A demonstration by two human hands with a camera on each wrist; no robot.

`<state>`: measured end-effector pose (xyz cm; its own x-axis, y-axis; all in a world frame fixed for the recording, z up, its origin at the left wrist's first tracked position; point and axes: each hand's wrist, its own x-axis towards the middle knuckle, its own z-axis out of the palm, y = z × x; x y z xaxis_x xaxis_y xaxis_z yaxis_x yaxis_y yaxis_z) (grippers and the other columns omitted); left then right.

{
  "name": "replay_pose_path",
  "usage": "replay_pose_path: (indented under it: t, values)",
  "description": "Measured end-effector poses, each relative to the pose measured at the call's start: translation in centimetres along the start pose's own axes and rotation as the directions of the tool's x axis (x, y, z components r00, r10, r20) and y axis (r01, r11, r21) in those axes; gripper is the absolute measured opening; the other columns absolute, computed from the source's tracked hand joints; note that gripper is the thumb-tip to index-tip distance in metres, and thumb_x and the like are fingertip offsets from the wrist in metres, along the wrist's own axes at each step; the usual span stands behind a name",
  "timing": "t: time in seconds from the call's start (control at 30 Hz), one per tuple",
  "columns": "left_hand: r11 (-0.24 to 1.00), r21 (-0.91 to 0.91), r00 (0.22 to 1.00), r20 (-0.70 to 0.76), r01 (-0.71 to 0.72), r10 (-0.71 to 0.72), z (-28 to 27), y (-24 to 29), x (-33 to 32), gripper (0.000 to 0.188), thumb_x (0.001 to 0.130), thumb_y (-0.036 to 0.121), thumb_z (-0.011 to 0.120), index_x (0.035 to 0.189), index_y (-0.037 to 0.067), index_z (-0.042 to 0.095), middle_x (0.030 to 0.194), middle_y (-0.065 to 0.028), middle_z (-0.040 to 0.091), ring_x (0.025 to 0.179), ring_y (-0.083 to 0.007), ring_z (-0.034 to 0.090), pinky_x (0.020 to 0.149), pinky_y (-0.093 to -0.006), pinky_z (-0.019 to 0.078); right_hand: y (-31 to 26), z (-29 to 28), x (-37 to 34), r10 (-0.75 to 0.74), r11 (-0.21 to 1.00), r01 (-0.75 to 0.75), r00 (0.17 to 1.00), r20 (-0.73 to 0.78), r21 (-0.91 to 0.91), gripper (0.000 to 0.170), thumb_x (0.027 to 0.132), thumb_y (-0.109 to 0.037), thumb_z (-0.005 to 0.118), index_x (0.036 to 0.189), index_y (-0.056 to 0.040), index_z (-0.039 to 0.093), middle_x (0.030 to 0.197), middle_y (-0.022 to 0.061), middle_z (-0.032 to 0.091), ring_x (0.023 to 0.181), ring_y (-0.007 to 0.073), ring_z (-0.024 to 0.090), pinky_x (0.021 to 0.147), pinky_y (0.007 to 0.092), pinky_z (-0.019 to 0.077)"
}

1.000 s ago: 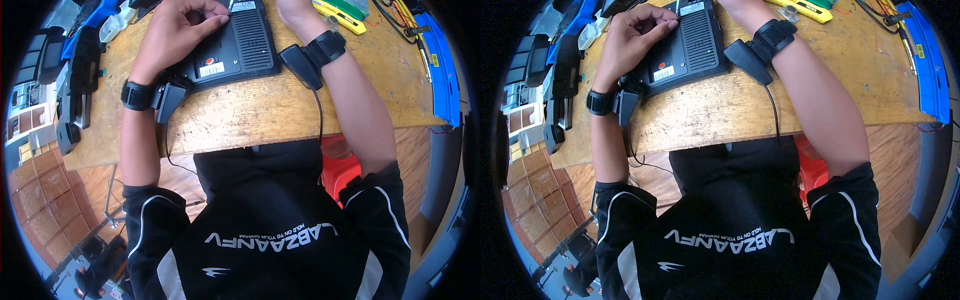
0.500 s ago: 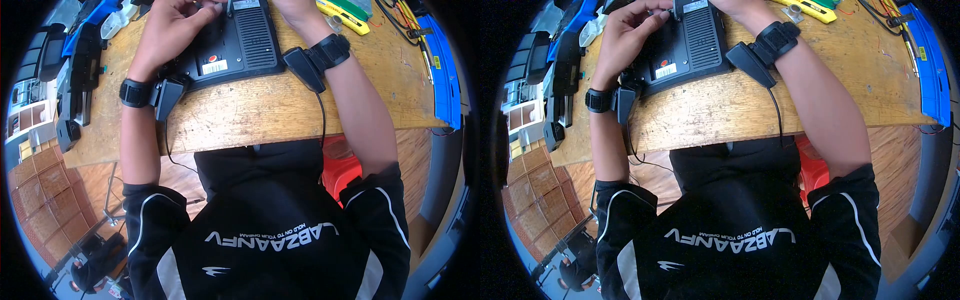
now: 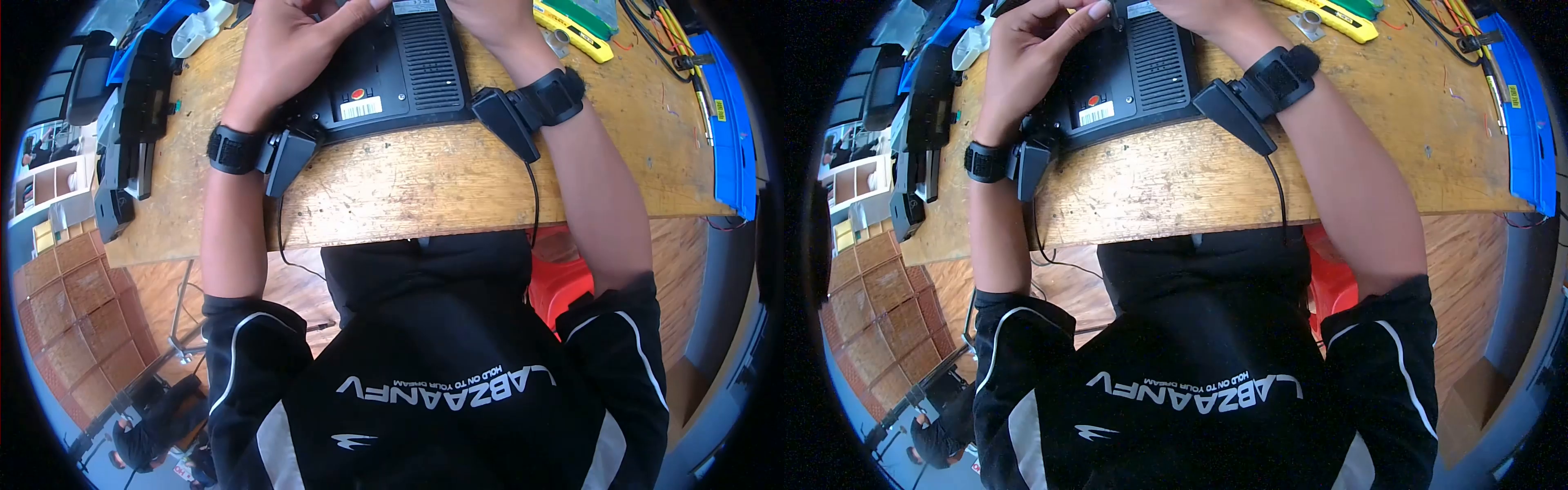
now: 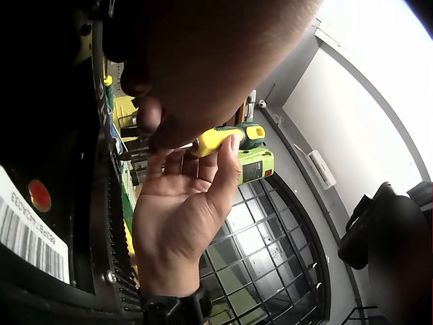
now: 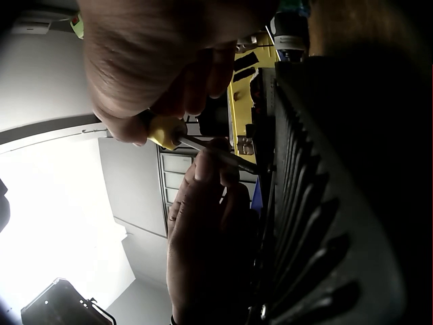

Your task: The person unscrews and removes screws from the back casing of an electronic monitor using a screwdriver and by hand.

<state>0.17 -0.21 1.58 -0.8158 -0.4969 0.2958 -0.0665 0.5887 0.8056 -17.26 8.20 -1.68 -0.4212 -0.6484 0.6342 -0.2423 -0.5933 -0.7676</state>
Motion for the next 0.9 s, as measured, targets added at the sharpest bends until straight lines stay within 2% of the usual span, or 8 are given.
replay_pose_path:
  t: [0.1, 0.2, 0.3, 0.37, 0.6, 0.7, 0.77, 0.9]
  values:
    - [0.998, 0.06, 1.0, 0.01, -0.014, 0.013, -0.1, -0.5, 0.1, 0.012, 0.095, 0.008, 0.073, 0.097, -0.003, 0.075, 0.085, -0.0015, 0.072, 0.074, -0.0068, 0.061, 0.068, -0.0237, 0.0492, -0.5, 0.1, -0.2, 0.055, 0.998, -0.055, 0.998, -0.007, 0.016, 0.022, 0.089, -0.012, 0.08, 0.098, 0.0064, 0.07, 0.081, 0.0048, 0.071, 0.069, 0.0055, 0.064, 0.061, 0.0186, 0.0499]
    - [0.985, 0.108, 0.989, -0.044, -0.136, 0.141, 0.2, -0.8, 0.2, 0.011, 0.095, 0.008, 0.074, 0.097, -0.002, 0.075, 0.084, 0.0, 0.071, 0.072, -0.0044, 0.058, 0.065, -0.0219, 0.0475, -0.4, 0.2, -0.2, 0.022, 0.998, -0.022, 1.0, -0.006, -0.06, 0.023, 0.089, -0.012, 0.08, 0.098, 0.0065, 0.07, 0.081, 0.004, 0.07, 0.069, 0.0053, 0.063, 0.06, 0.0185, 0.0496]
    - [0.991, 0.129, 0.999, -0.021, -0.039, 0.042, 0.0, -0.1, 0.3, 0.011, 0.095, 0.009, 0.074, 0.098, -0.001, 0.075, 0.082, 0.0023, 0.07, 0.07, -0.0023, 0.057, 0.062, -0.02, 0.0454, 0.2, 0.2, -0.1, 0.001, 1.0, -0.001, 1.0, -0.009, -0.014, 0.024, 0.089, -0.013, 0.08, 0.099, 0.0062, 0.07, 0.081, 0.0042, 0.07, 0.069, 0.0055, 0.063, 0.06, 0.0183, 0.0496]
    - [0.998, 0.007, 0.997, -0.011, 0.07, -0.07, 0.1, -0.8, 0.0, 0.011, 0.095, 0.011, 0.075, 0.098, 0.0, 0.075, 0.08, 0.0033, 0.069, 0.068, -0.0019, 0.055, 0.06, -0.0192, 0.0438, 0.4, 0.0, -0.1, -0.005, 1.0, 0.005, 1.0, 0.016, -0.021, 0.024, 0.088, -0.013, 0.081, 0.099, 0.0054, 0.069, 0.083, 0.005, 0.071, 0.068, 0.0061, 0.063, 0.061, 0.0188, 0.0509]
    - [0.996, 0.012, 0.996, 0.009, 0.083, -0.083, 0.3, -1.2, 0.0, 0.012, 0.093, 0.012, 0.078, 0.097, 0.002, 0.074, 0.077, 0.0048, 0.066, 0.066, -0.0017, 0.053, 0.059, -0.0187, 0.043, -0.3, 0.2, -0.3, 0.005, 0.997, -0.003, 0.999, 0.034, -0.076, 0.031, 0.087, -0.013, 0.083, 0.107, 0.0048, 0.067, 0.088, 0.0069, 0.071, 0.074, 0.0078, 0.067, 0.064, 0.0205, 0.0543]
    - [1.0, -0.015, 1.0, -0.028, -0.002, 0.002, 0.5, -1.4, -0.1, 0.012, 0.093, 0.012, 0.078, 0.096, 0.001, 0.074, 0.077, 0.0051, 0.066, 0.067, -0.0022, 0.053, 0.06, -0.019, 0.0429, -1.3, 0.7, -0.5, 0.098, 0.995, -0.101, 0.99, 0.102, 0.024, 0.031, 0.089, -0.016, 0.081, 0.107, 0.0043, 0.066, 0.088, 0.0066, 0.071, 0.077, 0.008, 0.066, 0.067, 0.0214, 0.055]
    - [0.995, 0.07, 0.997, -0.042, -0.069, 0.072, 0.5, -1.2, 0.0, 0.012, 0.093, 0.012, 0.077, 0.094, 0.001, 0.073, 0.078, 0.0047, 0.066, 0.068, -0.0028, 0.053, 0.061, -0.0198, 0.043, -1.8, 1.0, -0.4, 0.148, 0.978, -0.158, 0.985, 0.084, 0.134, 0.025, 0.094, -0.017, 0.076, 0.103, 0.0045, 0.066, 0.088, 0.005, 0.07, 0.08, 0.007, 0.065, 0.068, 0.0209, 0.053]
    - [0.999, 0.034, 0.999, -0.016, 0.033, -0.033, 0.5, -1.0, 0.1, 0.012, 0.094, 0.012, 0.076, 0.094, 0.001, 0.073, 0.078, 0.0043, 0.065, 0.069, -0.0031, 0.052, 0.062, -0.0206, 0.0431, 1.6, -0.2, -0.2, 0.054, 0.968, -0.096, 0.982, 0.18, 0.231, 0.023, 0.097, -0.017, 0.071, 0.1, 0.0052, 0.067, 0.089, 0.0036, 0.069, 0.083, 0.0062, 0.064, 0.068, 0.0203, 0.0504]
